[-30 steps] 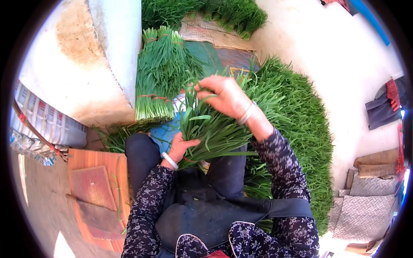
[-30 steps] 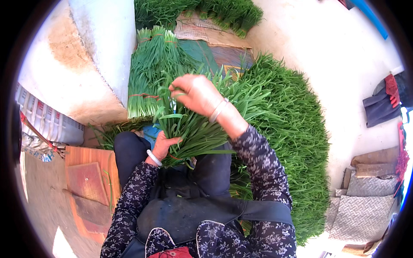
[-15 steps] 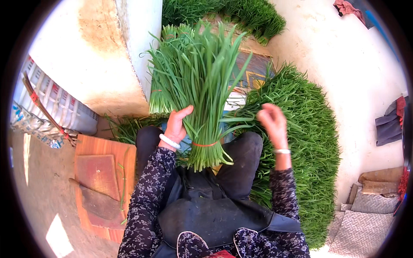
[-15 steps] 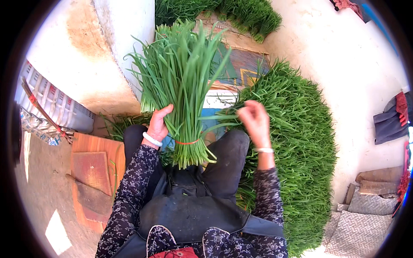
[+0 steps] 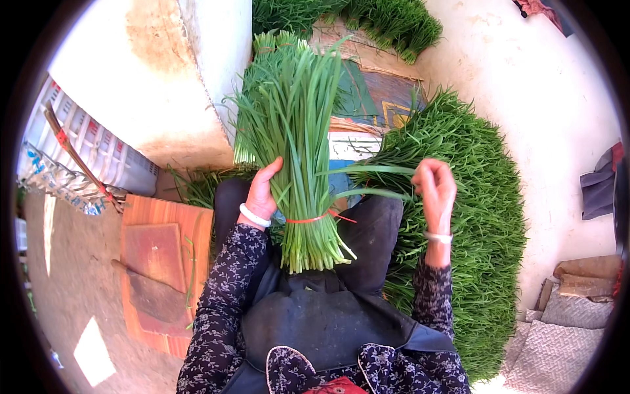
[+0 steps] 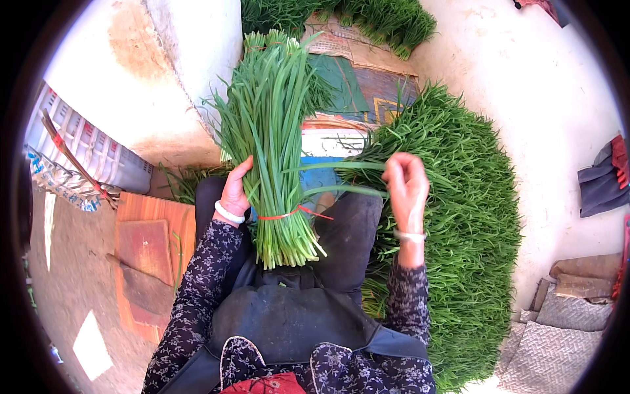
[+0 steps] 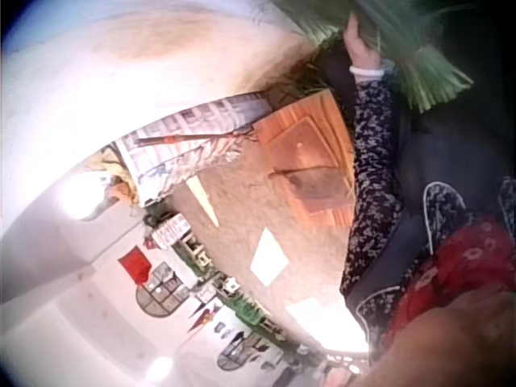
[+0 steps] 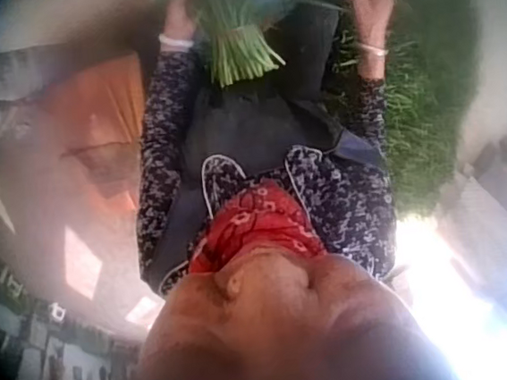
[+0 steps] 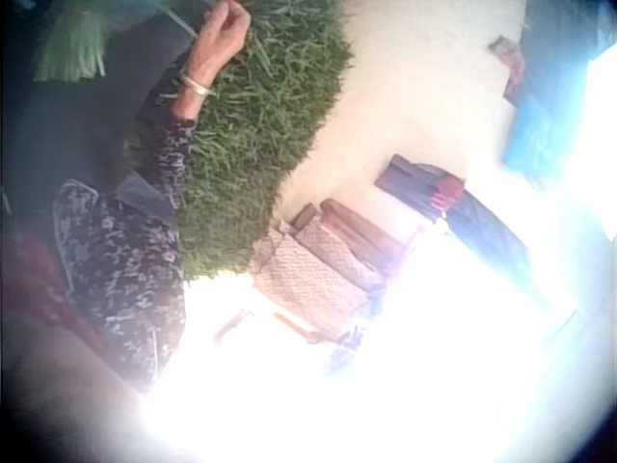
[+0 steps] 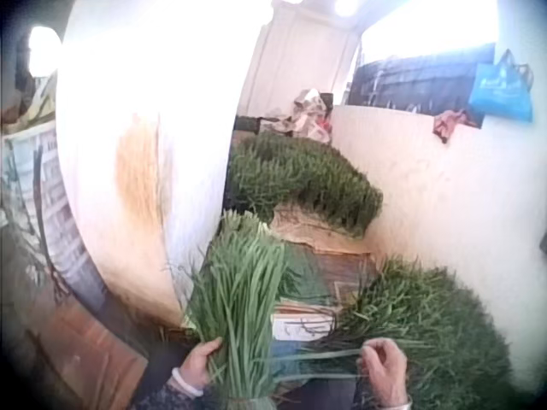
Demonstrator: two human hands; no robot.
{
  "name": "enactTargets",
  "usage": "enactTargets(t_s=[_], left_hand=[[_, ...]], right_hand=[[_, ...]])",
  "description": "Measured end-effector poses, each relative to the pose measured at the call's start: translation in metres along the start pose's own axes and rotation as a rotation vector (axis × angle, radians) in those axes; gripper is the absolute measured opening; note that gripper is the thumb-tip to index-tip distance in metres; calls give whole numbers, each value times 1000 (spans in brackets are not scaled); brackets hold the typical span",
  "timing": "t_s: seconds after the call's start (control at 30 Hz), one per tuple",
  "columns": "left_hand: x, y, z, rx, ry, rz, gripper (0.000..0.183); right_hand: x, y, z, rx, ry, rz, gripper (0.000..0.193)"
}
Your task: The person aligns stalks in a bundle of green leeks by hand and ties them together using a red string.
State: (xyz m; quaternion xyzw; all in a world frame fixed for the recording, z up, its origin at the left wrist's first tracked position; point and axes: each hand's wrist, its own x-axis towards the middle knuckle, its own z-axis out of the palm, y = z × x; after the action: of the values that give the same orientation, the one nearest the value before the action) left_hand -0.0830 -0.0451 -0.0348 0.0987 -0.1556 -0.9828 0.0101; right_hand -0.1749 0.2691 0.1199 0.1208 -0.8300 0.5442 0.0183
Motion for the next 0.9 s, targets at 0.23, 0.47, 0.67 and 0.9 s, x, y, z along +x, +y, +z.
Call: enactTargets(t_s=[0.23, 0.47, 0.67, 0.9], left_hand=[[-11, -3, -14, -99, -62, -58, 37], [-24, -8, -9, -68, -24, -30, 37], [-28, -14, -24, -88, -57, -44, 42], [-29, -20, -19, -52, -63, -52, 38]], right_hand=[[-83, 29, 59, 13, -857, 193, 35], [-82, 18, 93, -96, -697, 1, 65], [-73, -14, 82, -225, -307, -40, 44], [-82, -19, 104, -259, -575, -509, 45]])
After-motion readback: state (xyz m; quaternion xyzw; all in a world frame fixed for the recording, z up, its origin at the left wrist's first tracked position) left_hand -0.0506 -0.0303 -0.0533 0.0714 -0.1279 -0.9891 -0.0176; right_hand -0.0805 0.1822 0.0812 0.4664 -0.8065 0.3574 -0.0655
